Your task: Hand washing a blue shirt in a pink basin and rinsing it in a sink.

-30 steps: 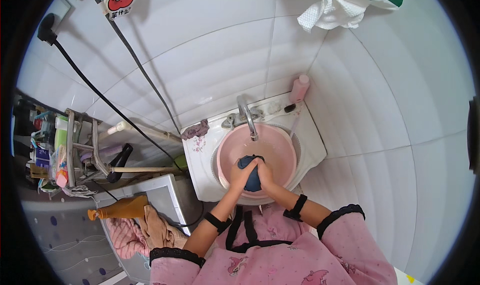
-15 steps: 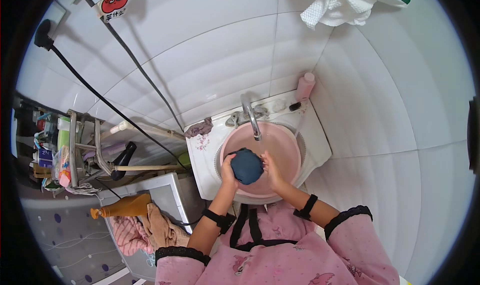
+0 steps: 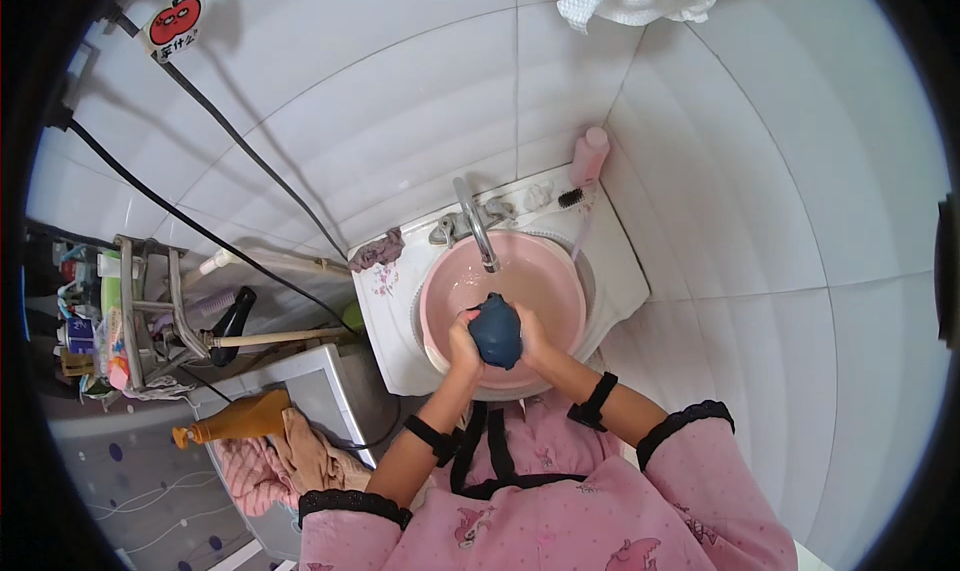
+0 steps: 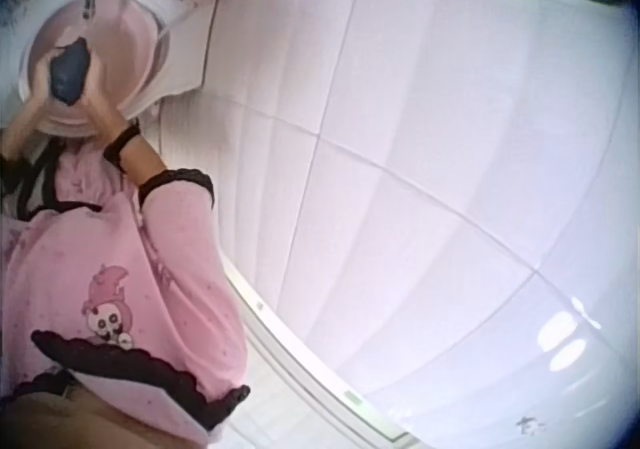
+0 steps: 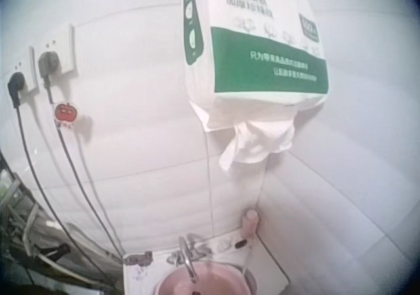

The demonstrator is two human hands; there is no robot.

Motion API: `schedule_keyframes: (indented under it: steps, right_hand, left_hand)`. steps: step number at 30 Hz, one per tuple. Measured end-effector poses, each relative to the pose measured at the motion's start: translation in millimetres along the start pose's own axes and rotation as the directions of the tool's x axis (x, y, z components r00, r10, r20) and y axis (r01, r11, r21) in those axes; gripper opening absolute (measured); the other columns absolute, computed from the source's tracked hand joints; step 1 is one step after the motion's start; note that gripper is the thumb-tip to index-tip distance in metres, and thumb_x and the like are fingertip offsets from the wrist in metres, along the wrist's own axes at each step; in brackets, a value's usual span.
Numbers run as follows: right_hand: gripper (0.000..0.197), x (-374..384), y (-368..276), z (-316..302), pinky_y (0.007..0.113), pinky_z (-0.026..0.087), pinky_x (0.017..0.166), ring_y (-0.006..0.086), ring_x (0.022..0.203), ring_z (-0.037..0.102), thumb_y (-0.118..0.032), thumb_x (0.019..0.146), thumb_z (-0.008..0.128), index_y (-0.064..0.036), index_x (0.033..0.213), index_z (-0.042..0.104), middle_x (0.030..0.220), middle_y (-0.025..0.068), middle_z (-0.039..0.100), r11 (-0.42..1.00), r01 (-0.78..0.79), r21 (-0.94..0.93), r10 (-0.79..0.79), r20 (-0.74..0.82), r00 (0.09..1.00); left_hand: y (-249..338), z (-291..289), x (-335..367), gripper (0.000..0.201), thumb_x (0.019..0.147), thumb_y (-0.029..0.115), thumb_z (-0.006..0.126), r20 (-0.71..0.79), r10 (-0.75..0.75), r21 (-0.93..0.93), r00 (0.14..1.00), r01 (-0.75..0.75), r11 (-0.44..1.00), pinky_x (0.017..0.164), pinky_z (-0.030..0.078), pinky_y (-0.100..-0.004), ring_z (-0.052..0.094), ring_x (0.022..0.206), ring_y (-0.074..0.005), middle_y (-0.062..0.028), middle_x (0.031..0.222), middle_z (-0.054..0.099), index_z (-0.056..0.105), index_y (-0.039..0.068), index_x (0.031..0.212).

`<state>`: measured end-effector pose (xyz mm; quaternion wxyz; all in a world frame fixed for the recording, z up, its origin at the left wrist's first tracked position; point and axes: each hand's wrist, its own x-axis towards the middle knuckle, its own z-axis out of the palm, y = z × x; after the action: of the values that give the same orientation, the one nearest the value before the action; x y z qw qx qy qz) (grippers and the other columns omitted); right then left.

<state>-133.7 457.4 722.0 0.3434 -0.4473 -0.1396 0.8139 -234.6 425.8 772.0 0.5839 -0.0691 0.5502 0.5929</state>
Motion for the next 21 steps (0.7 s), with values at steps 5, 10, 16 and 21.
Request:
schedule_keyframes:
  steps: [5,10,16,21]
  right_hand:
    - [0.034,9,-1,1,0.03,0.045,0.067,0.0177,0.072,0.058,-0.029,0.082,0.045,-0.0008,0.091,0.061,0.083,0.0076,0.06,0.994,-0.052,-0.101,0.022,-0.269,0.963]
    - [0.037,11,-4,6,0.033,0.044,0.069,0.0224,0.072,0.058,-0.032,0.08,0.047,0.0013,0.087,0.062,0.079,0.0125,0.062,0.918,-0.008,-0.395,-0.18,-0.436,0.882]
    - [0.035,-22,-19,41,0.029,0.043,0.066,0.0173,0.07,0.055,-0.027,0.081,0.048,0.0043,0.087,0.061,0.077,0.0092,0.06,0.78,0.036,-0.625,-0.245,-0.252,0.936]
    - [0.03,-27,-12,43,0.031,0.042,0.064,0.0198,0.067,0.056,-0.023,0.079,0.048,0.004,0.081,0.062,0.072,0.0119,0.061,0.885,0.197,-0.421,-0.244,-0.059,0.968]
  left_hand:
    - [12,-11,25,0.031,0.077,0.026,0.051,0.066,-0.07,0.302,0.995,0.047,0.952,0.067,0.046,-0.0296,0.056,0.075,-0.017,-0.0095,0.089,0.058,0.056,0.001,0.096]
    - [15,-6,16,0.041,0.081,0.033,0.052,0.137,0.292,0.652,0.947,-0.308,0.693,0.07,0.044,-0.0272,0.055,0.076,-0.0176,-0.0091,0.092,0.058,0.055,0.0,0.105]
    - [29,4,-3,0.034,0.081,0.031,0.054,0.175,0.237,0.792,0.956,-0.279,0.543,0.066,0.042,-0.025,0.054,0.072,-0.015,-0.0066,0.082,0.057,0.059,0.0,0.092]
    - [41,2,-17,0.022,0.076,0.026,0.055,0.148,0.003,0.463,0.989,-0.072,0.884,0.062,0.043,-0.0245,0.052,0.065,-0.0134,-0.0032,0.074,0.055,0.059,0.005,0.082]
